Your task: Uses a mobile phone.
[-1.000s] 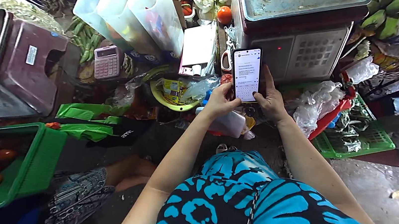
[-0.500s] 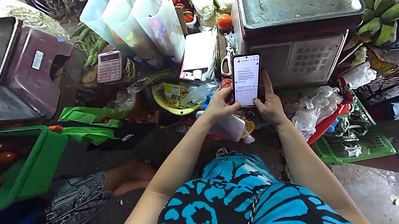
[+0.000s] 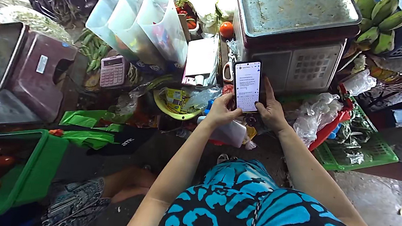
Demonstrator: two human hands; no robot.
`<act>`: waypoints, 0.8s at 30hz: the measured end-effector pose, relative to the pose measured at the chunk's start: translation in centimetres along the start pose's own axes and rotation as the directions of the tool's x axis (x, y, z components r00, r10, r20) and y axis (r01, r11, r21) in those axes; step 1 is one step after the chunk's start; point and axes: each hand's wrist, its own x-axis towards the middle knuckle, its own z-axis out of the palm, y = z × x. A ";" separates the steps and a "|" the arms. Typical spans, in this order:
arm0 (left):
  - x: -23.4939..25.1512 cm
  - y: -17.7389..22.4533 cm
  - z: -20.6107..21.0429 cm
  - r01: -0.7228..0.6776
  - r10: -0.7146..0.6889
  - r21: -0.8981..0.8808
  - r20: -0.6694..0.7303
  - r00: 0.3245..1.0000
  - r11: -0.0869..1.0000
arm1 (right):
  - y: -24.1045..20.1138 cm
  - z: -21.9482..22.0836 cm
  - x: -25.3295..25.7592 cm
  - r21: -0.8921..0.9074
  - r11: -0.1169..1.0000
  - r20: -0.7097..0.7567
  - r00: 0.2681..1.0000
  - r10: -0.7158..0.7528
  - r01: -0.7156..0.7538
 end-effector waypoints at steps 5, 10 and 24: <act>-0.3 0.7 0.0 0.018 -0.018 0.005 0.005 1.000 1.000 | -0.1 0.1 0.0 0.034 0.999 -0.005 1.000 0.011 -0.010; 0.1 0.0 0.0 0.018 -0.018 -0.004 0.011 1.000 1.000 | 0.2 0.4 0.3 0.033 0.999 -0.023 1.000 0.006 -0.006; -0.1 0.3 0.0 0.013 -0.014 0.009 0.005 1.000 1.000 | 0.1 0.1 0.1 0.040 0.999 0.002 1.000 -0.028 0.027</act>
